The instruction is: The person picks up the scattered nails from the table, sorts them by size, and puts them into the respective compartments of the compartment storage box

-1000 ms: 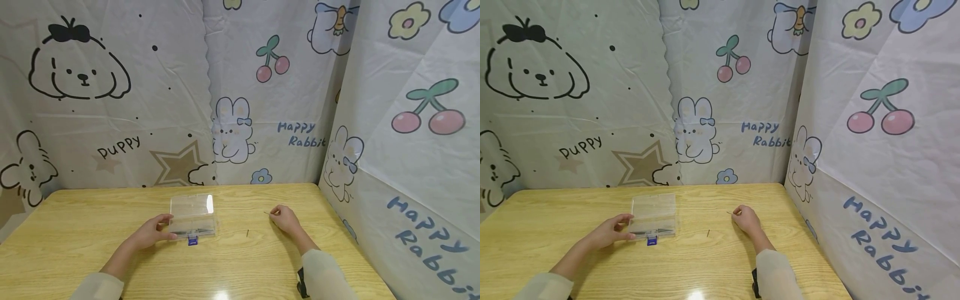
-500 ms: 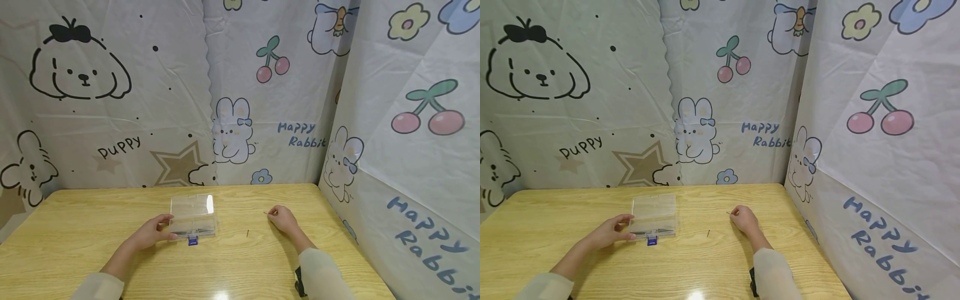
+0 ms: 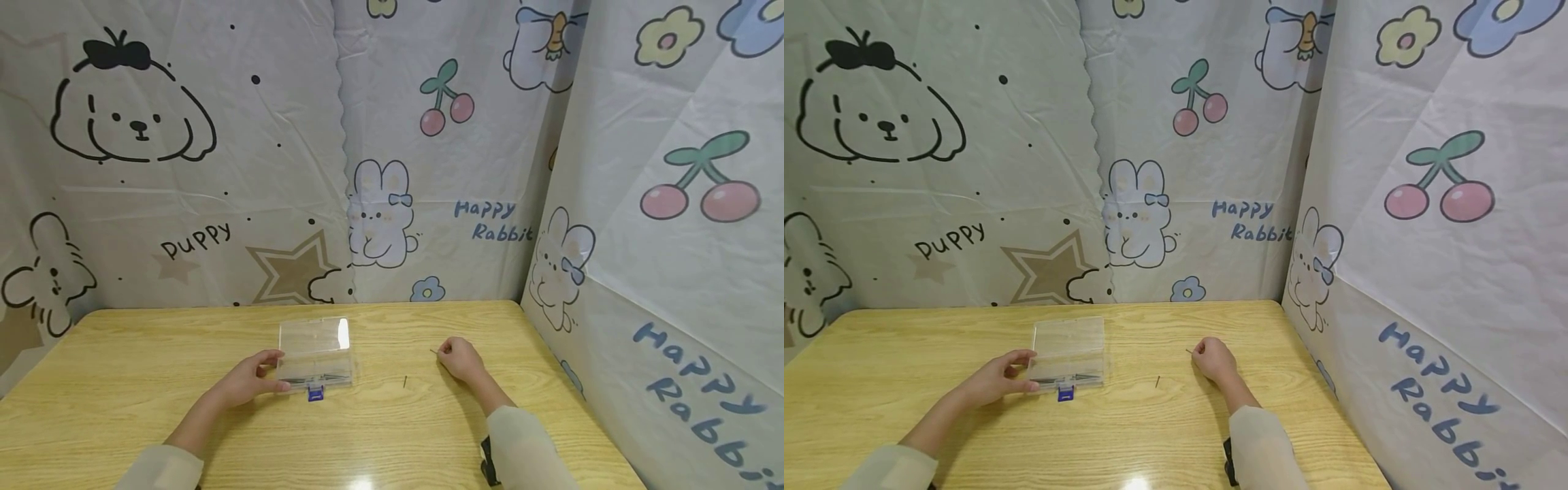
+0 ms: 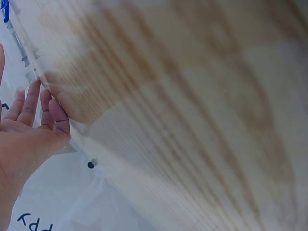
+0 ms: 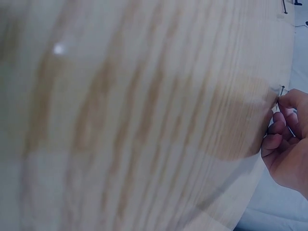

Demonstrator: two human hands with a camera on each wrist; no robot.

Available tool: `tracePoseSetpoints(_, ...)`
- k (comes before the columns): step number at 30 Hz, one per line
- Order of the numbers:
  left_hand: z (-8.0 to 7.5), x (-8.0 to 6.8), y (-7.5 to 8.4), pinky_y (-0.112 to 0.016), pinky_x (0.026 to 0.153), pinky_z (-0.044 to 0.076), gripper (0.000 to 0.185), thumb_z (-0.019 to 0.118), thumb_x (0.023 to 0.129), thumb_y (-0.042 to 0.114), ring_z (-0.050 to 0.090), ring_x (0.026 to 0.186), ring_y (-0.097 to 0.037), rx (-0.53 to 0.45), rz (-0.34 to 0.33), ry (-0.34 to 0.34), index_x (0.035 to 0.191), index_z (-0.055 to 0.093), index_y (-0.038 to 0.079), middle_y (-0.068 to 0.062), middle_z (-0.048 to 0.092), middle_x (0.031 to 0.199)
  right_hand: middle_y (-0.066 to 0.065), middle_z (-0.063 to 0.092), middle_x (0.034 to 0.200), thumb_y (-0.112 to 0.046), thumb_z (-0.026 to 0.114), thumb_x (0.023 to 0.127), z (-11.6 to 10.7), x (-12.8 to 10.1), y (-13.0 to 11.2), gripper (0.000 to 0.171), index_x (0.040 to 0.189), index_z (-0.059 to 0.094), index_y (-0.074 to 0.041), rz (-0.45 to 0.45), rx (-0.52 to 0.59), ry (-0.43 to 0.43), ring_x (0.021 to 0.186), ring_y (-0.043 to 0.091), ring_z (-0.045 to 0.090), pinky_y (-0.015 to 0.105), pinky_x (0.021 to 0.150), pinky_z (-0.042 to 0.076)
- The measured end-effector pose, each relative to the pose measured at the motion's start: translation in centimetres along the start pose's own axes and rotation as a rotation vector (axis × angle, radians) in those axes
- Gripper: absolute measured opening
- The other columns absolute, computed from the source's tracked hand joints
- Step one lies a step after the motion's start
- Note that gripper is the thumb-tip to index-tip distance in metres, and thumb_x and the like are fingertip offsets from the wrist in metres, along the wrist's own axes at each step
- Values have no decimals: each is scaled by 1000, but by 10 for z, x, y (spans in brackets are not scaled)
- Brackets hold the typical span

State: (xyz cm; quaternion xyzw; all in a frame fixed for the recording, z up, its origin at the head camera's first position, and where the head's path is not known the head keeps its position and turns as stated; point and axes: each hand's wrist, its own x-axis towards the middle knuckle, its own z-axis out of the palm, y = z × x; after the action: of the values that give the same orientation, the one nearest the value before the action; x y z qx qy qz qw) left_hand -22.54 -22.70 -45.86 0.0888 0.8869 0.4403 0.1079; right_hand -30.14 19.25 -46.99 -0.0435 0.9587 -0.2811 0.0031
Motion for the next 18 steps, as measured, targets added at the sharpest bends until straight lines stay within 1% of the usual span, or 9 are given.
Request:
tracePoseSetpoints(6,0,0,1,-51,91,41,77,73,80,34,46,115,-39,-2,-3,-2,139,38,0,-26,45,134,3,61,80,-12,56,86,1,-1,1,10,86,64,-6,-9,10,-3,70,15,51,30,65,44)
tracePoseSetpoints(11,0,0,1,-51,91,41,77,74,80,34,46,114,-38,0,-8,1,138,39,0,-26,45,134,2,60,79,-12,56,86,2,-2,-2,9,85,64,-7,-15,33,1,68,14,50,28,64,42)
tracePoseSetpoints(18,0,0,1,-51,91,42,77,73,80,34,46,114,-38,4,-13,3,138,38,0,-27,45,134,3,58,74,-11,55,87,4,-3,-14,10,85,63,-5,-30,108,-16,63,14,50,25,59,40)
